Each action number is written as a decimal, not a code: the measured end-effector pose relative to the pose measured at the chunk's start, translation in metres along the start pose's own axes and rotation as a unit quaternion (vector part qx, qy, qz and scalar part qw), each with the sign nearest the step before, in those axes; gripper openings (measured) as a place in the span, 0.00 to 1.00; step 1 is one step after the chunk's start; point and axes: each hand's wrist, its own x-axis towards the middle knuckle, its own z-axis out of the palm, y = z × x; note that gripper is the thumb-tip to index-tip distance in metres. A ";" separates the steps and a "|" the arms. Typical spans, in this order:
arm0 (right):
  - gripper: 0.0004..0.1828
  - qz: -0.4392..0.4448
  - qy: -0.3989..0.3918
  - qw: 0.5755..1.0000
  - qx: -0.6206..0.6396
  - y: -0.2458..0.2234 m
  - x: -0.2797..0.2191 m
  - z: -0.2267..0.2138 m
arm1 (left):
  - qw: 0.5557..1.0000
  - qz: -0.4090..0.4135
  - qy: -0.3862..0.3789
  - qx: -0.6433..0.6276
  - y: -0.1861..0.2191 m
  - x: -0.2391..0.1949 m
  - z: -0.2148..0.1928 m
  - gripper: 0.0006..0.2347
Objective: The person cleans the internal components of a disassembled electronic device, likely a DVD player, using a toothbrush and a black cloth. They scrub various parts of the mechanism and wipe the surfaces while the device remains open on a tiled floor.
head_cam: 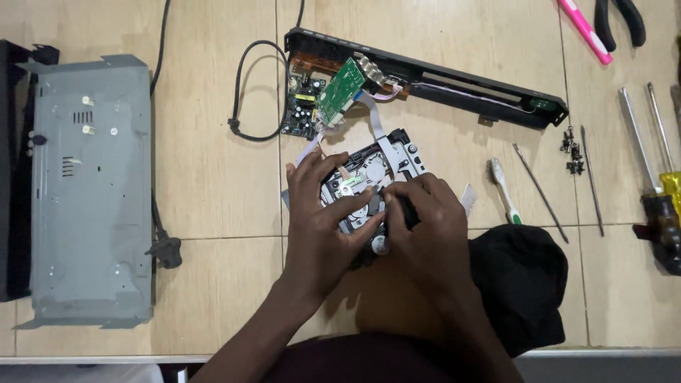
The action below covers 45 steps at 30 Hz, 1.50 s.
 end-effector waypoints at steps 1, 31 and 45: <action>0.04 0.001 0.002 1.000 0.000 -0.001 0.001 0.001 | 1.000 0.002 -0.001 0.000 -0.001 0.000 0.000 0.09; 0.09 0.001 0.059 0.983 -0.172 0.012 -0.076 -0.112 | 0.997 0.034 0.013 -0.075 0.054 -0.005 -0.018 0.03; 0.32 0.074 0.128 0.984 -0.096 0.009 -0.091 -0.158 | 0.890 0.044 -0.309 -0.332 0.066 -0.023 0.020 0.16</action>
